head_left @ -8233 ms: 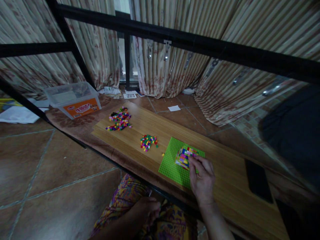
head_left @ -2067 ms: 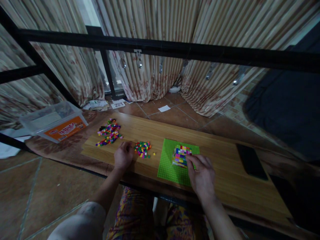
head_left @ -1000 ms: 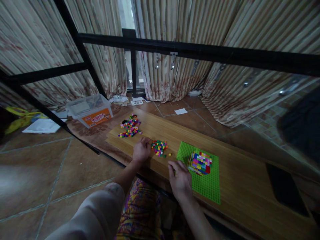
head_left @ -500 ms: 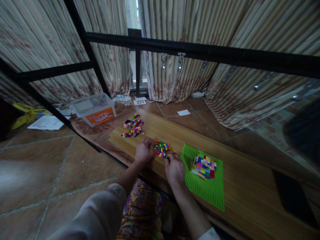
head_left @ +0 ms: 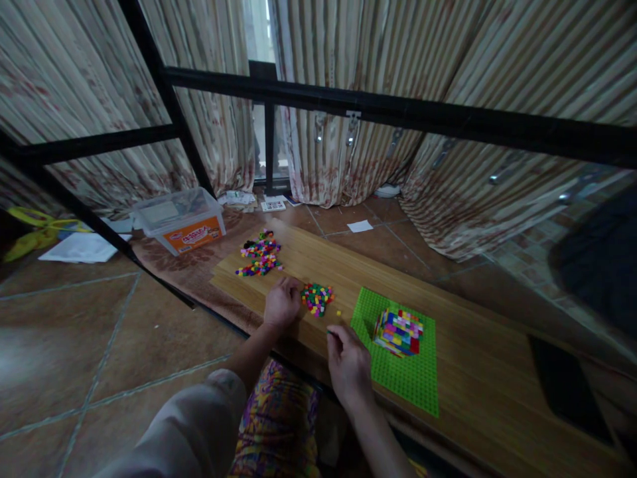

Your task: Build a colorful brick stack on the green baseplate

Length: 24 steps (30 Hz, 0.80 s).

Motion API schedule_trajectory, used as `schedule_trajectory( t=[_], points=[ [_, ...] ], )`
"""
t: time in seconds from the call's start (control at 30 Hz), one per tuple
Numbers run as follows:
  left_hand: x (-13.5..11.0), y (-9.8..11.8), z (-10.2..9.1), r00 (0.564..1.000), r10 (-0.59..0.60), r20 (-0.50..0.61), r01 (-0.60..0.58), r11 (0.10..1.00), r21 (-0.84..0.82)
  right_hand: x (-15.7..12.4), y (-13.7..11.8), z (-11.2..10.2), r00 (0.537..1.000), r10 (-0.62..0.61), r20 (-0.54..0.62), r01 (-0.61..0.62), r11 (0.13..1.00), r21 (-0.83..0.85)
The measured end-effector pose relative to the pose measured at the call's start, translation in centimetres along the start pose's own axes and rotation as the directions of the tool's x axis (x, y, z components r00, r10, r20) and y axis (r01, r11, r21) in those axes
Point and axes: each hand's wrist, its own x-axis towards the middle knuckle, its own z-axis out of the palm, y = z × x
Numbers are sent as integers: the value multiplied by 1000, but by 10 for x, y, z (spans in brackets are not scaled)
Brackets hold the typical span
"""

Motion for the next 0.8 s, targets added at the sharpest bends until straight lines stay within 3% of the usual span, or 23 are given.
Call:
schedule_trajectory(
  t=[0.17, 0.4, 0.57, 0.8],
  points=[
    [0, 0, -1, 1000, -10, 6, 10, 1000, 4, -22, 1, -31, 991, 131, -15, -127, 978, 165],
    [1, -2, 0, 1000, -17, -6, 18, 999, 38, -30, 26, -89, 962, 182, -202, -156, 978, 141],
    [1, -3, 1, 1000, 1, -11, 0, 1000, 27, -15, 47, -122, 943, 96, -318, -124, 990, -70],
    [2, -1, -1, 1000, -7, -11, 8, 999, 37, 6, 56, -124, 980, -99, -175, 41, 950, -309]
  ],
)
